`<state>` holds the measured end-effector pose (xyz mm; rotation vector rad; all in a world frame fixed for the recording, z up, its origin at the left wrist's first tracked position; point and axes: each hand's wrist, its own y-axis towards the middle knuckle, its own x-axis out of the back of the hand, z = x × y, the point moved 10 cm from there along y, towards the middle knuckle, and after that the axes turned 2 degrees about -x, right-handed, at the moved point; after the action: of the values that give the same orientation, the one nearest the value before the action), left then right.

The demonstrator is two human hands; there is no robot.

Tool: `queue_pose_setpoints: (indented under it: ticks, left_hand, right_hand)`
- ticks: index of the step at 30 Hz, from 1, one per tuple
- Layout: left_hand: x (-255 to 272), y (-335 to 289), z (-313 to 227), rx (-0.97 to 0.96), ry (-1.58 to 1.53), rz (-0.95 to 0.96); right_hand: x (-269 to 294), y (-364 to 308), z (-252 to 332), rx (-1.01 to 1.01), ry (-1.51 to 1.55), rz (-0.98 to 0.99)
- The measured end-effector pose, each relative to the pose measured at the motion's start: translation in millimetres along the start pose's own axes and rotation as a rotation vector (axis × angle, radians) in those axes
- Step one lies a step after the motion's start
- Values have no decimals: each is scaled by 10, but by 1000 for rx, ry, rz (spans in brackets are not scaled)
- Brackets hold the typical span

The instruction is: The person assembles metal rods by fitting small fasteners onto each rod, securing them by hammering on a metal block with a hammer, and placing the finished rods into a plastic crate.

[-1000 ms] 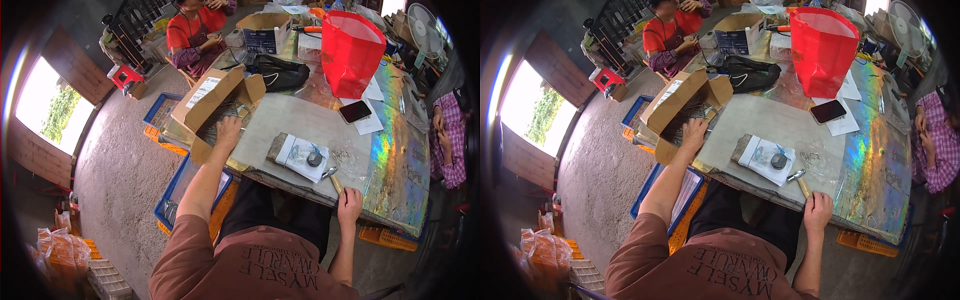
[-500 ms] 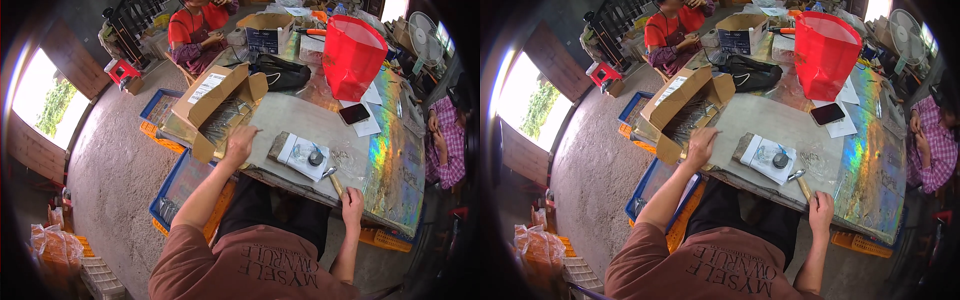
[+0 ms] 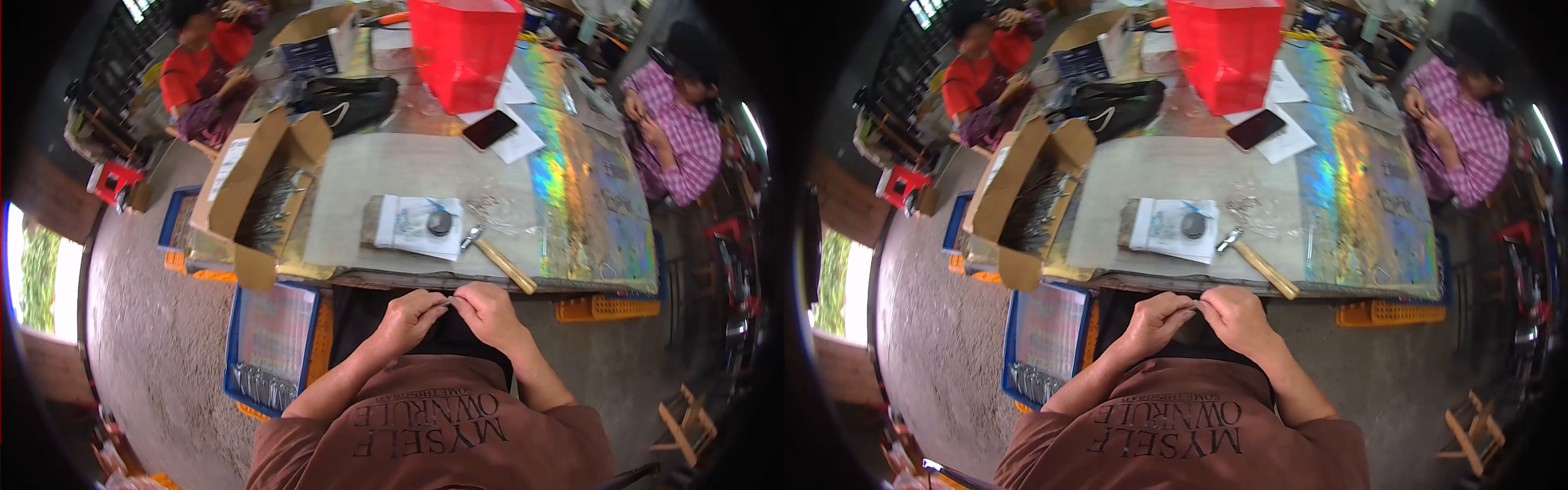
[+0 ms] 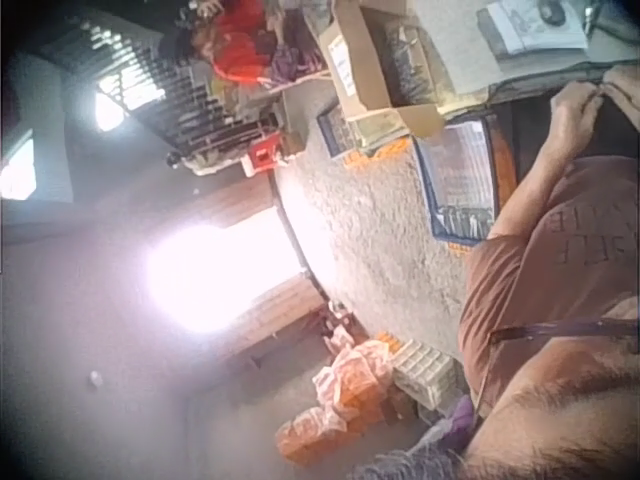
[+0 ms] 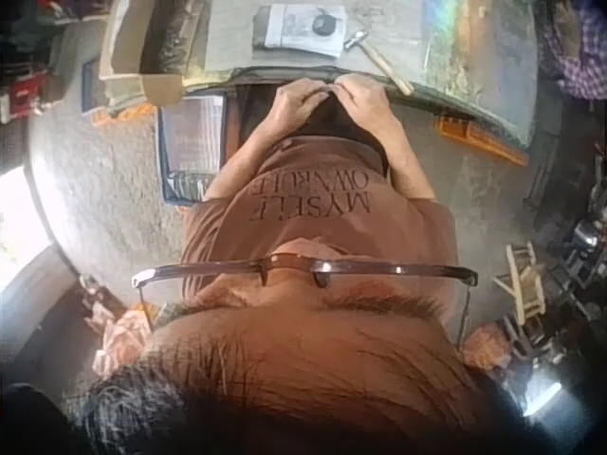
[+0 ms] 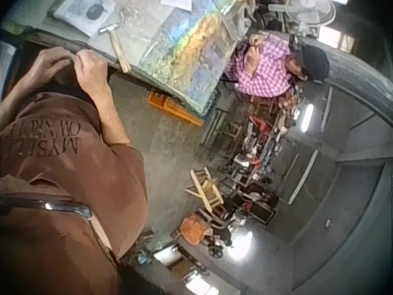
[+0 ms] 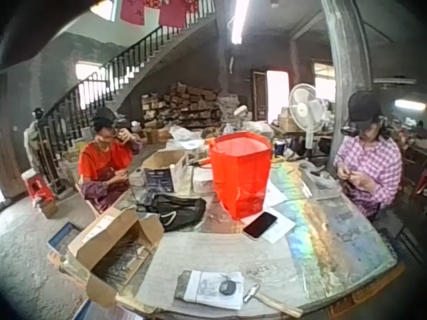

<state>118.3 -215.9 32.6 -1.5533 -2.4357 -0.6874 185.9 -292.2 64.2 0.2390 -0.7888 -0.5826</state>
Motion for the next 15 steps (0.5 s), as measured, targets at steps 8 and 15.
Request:
queue_pose_setpoints:
  ticks: [8, 15]
  left_hand:
    - [-220, -121, 376, 390, -462, 135]
    - [-264, 43, 308, 319, -825, -30]
  right_hand:
    - [67, -239, -512, -392, 222, -30]
    - [-214, -419, -738, -690, 1014, -130]
